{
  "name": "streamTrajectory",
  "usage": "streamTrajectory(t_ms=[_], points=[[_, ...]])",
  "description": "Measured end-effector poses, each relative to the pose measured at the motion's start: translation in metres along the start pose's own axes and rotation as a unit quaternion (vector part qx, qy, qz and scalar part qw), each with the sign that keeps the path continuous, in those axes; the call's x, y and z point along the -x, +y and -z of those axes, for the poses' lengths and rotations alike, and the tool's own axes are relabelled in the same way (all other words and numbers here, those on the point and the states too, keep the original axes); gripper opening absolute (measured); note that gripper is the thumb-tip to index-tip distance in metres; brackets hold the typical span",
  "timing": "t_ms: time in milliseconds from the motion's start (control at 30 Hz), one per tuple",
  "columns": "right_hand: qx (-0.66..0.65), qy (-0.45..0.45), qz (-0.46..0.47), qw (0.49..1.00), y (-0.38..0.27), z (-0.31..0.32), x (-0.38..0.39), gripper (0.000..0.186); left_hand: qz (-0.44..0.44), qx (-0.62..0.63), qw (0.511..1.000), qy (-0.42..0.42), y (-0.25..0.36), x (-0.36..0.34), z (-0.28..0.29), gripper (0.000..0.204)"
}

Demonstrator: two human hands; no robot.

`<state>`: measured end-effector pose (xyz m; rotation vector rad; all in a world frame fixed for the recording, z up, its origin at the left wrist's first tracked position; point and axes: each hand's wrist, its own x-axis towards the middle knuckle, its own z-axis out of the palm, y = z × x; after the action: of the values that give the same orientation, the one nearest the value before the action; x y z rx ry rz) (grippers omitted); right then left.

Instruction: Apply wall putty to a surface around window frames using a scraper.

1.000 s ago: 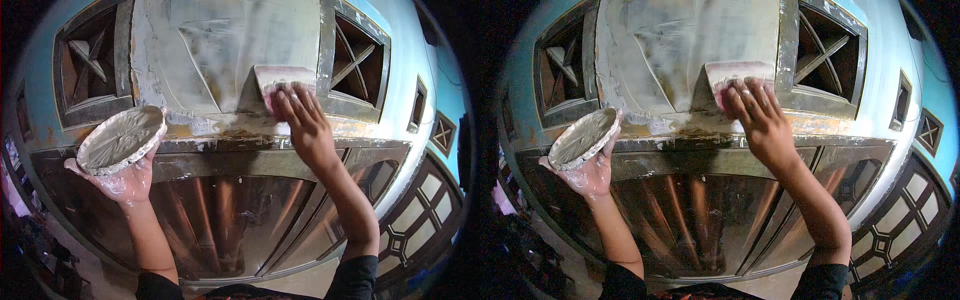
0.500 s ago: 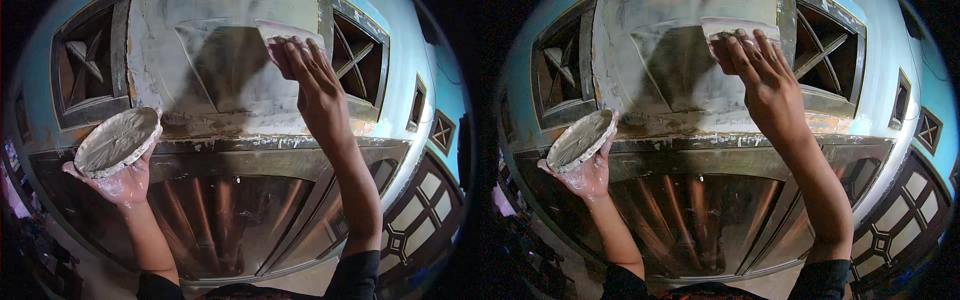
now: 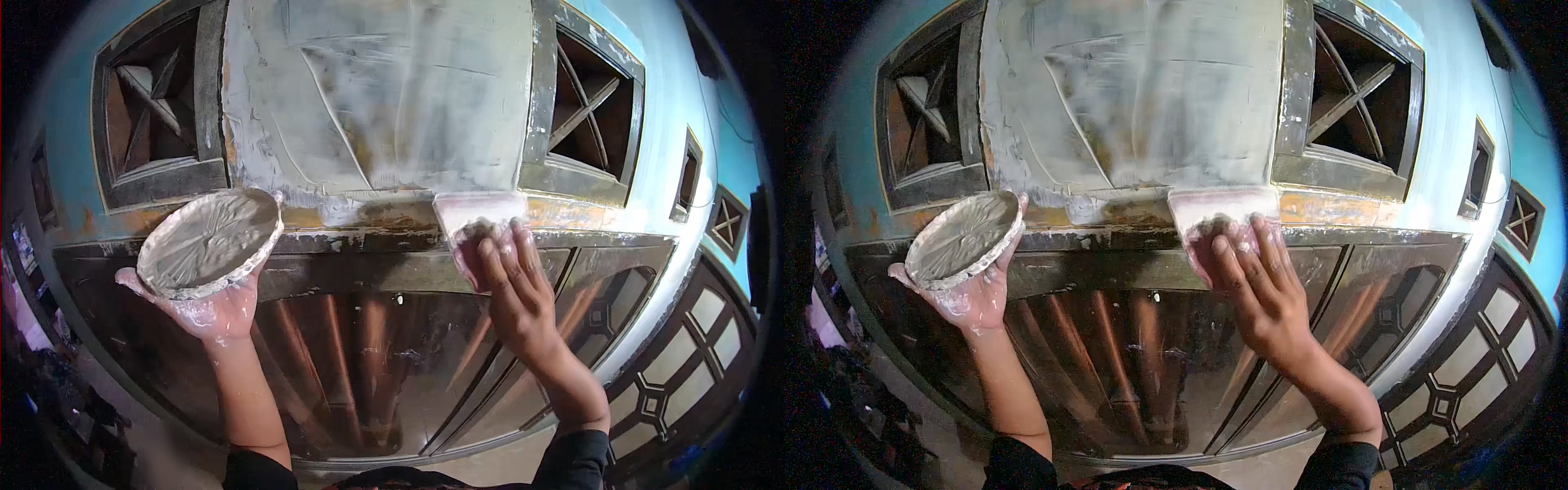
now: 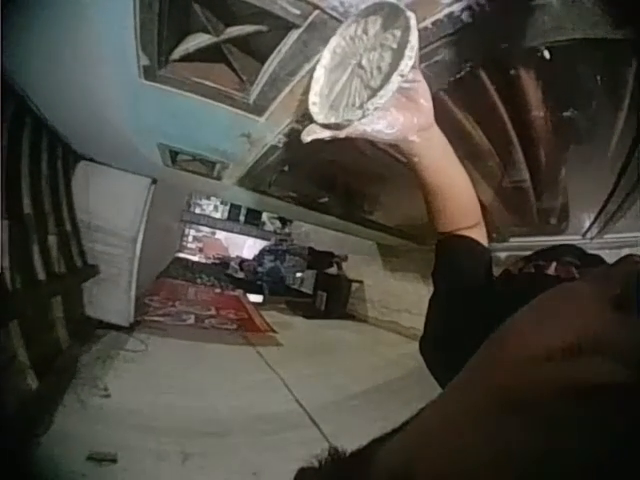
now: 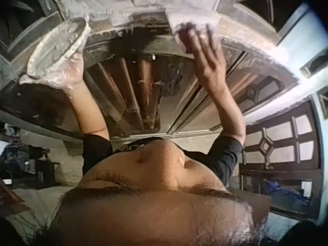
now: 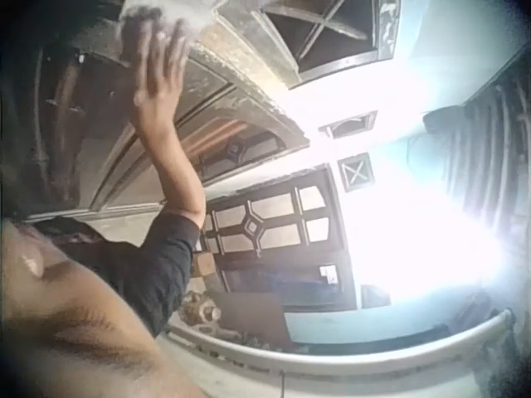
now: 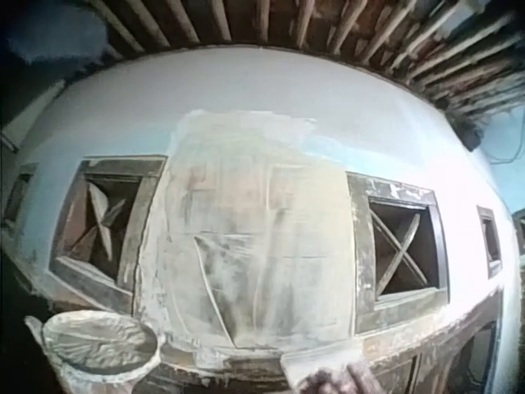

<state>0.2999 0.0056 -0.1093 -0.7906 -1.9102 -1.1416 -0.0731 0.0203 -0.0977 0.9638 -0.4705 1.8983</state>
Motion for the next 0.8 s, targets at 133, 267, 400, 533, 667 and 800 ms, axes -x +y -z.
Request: streamTrajectory(t_ms=[133,267,400,533,667,800], points=[[0.06,0.153,0.022,0.986,0.045,-0.001,-0.106,0.062,0.008,-0.004,1.0,0.012,-0.003,-0.003,-0.002,0.119],[0.138,0.256,0.1,0.952,0.106,0.021,-0.229,0.064,0.019,0.027,0.998,-0.046,-0.005,-0.003,-0.009,0.116],[0.142,0.211,0.143,0.956,0.113,0.026,-0.277,0.059,-0.011,0.011,1.0,-0.011,-0.001,-0.003,-0.01,0.113],[0.085,0.148,0.036,0.985,0.1,0.013,-0.264,0.057,-0.001,0.017,1.0,-0.009,0.004,-0.003,-0.005,0.115],[0.143,0.141,0.091,0.975,0.113,-0.021,-0.221,0.062,0.009,0.009,1.0,0.027,0.001,-0.001,-0.007,0.117],[0.126,0.07,0.064,0.988,0.065,-0.04,-0.145,0.059,-0.007,-0.011,0.998,0.068,-0.002,-0.001,-0.005,0.116]])
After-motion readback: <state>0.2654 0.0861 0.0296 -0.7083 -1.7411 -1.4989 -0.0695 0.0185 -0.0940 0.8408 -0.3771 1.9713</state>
